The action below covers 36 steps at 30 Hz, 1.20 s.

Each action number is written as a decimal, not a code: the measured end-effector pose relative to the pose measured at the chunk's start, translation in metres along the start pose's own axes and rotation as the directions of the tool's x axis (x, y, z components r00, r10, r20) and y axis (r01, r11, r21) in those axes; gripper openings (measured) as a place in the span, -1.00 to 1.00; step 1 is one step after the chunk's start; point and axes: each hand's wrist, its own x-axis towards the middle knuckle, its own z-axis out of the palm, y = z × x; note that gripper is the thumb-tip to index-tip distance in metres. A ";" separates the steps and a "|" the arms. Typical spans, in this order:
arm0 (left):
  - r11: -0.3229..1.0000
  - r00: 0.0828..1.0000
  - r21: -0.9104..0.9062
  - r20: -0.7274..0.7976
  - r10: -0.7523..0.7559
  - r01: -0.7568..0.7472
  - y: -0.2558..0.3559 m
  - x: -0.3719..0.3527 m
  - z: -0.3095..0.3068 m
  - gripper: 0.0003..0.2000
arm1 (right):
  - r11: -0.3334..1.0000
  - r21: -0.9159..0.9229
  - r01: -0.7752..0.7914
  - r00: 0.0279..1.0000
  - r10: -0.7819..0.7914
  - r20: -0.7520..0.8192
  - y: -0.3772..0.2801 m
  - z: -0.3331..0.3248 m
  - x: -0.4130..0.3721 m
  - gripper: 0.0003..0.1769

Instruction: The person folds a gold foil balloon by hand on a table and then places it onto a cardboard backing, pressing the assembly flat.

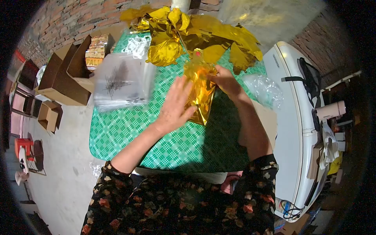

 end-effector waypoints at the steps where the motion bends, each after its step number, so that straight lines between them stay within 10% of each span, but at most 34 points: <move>1: 0.999 0.996 -0.035 -0.082 -0.021 0.019 -0.003 0.004 -0.004 -0.12 | 0.997 0.060 0.056 0.998 -0.057 0.002 -0.009 0.004 -0.007 -0.43; 7: 0.931 0.949 -0.325 -0.203 -0.240 0.166 -0.007 0.006 -0.040 0.02 | 0.895 -0.441 0.071 0.981 -0.143 -0.133 -0.045 0.015 -0.055 -0.56; 10: 0.823 0.966 -0.532 -0.035 -0.256 0.199 -0.007 -0.009 -0.056 0.02 | 0.821 -0.538 0.193 0.917 -0.346 -0.199 -0.052 0.055 -0.108 -0.72; 14: 0.865 0.995 -0.493 0.014 -0.098 0.092 0.016 -0.048 -0.078 -0.30 | 0.421 -0.673 0.608 0.663 -0.736 0.139 -0.033 0.084 -0.159 -0.72; 25: 0.966 0.993 -0.249 0.070 0.096 -0.076 0.071 -0.164 -0.071 -0.59 | 0.319 -0.723 0.612 0.718 -0.607 0.340 0.047 0.140 -0.275 -0.60; 36: 0.985 0.981 -0.113 0.135 0.142 -0.127 0.081 -0.185 -0.054 -0.60 | 0.350 -0.873 0.339 0.858 -0.495 0.134 0.061 0.147 -0.275 -0.52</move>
